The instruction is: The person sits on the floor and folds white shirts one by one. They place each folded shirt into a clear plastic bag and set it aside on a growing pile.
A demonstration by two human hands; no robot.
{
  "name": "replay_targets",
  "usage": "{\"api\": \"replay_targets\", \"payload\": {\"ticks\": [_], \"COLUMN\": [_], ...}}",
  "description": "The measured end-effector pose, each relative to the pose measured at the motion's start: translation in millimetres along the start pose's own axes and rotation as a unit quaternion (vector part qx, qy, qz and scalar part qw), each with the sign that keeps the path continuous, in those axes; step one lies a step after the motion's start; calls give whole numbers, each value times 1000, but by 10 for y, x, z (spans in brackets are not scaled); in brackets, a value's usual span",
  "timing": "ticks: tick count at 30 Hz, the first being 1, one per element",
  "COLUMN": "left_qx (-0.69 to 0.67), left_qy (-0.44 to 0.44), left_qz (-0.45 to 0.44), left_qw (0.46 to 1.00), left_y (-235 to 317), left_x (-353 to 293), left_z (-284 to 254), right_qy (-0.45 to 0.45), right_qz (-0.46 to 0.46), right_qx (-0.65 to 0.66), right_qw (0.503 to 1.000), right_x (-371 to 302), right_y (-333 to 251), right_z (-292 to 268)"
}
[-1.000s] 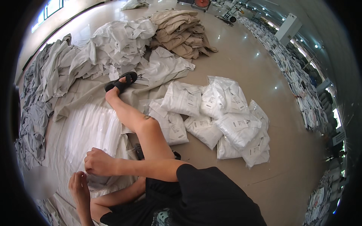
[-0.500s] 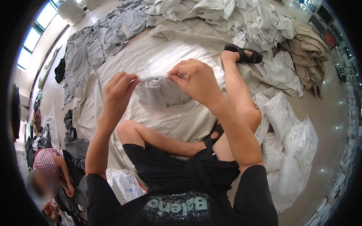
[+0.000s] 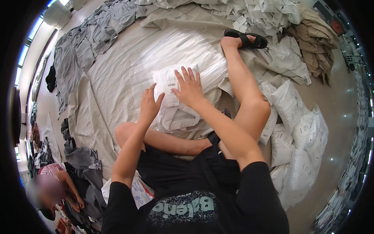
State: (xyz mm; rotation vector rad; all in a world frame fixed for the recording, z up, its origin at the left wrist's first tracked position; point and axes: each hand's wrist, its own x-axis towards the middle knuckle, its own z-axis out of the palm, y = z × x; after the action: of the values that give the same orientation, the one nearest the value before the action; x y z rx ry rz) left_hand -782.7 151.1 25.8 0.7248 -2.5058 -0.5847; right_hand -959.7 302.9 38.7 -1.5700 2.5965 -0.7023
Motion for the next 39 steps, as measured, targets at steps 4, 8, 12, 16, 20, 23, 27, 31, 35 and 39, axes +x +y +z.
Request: {"api": "replay_targets", "payload": {"ticks": [4, 8, 12, 16, 20, 23, 27, 31, 35, 39], "left_qx": [-72, -98, -92, -447, -511, -563, -632, -686, -614, -494], "left_qy": [-81, -84, -51, -124, -102, -117, -81, -155, -94, -313], "left_qz": [-230, -255, -289, -467, -394, -344, -311, -280, -337, -179], "left_qw": [967, 958, 952, 753, 757, 742, 705, 653, 707, 791], "left_y": [-218, -126, -442, -348, -378, 89, -683, -48, 323, 437], "left_x": [32, 80, -74, 169, 333, 403, 379, 555, 790, 775], "left_z": [603, 626, 788, 626, 144, -680, -1547, -1845, -1347, -464], "right_qy": [-45, -126, -220, -230, -70, 100, -95, -40, 59, 406], "right_qz": [55, 92, 113, 99, 195, 292, 273, 116, 108, 299], "right_qx": [-24, -67, 8, 38, 194, 350, 711, 786, 696, 535], "right_qw": [997, 986, 969, 967, 959, 885, 641, 606, 707, 677], "right_x": [-25, -49, 5, 48, 141, 3, -215, -386, -556, -1031], "right_y": [239, 280, 71, 267, 247, 227, -442, -550, -241, 651], "right_z": [693, 668, 121, 272, 322, 361, -691, -1192, -1799, -2347]}}
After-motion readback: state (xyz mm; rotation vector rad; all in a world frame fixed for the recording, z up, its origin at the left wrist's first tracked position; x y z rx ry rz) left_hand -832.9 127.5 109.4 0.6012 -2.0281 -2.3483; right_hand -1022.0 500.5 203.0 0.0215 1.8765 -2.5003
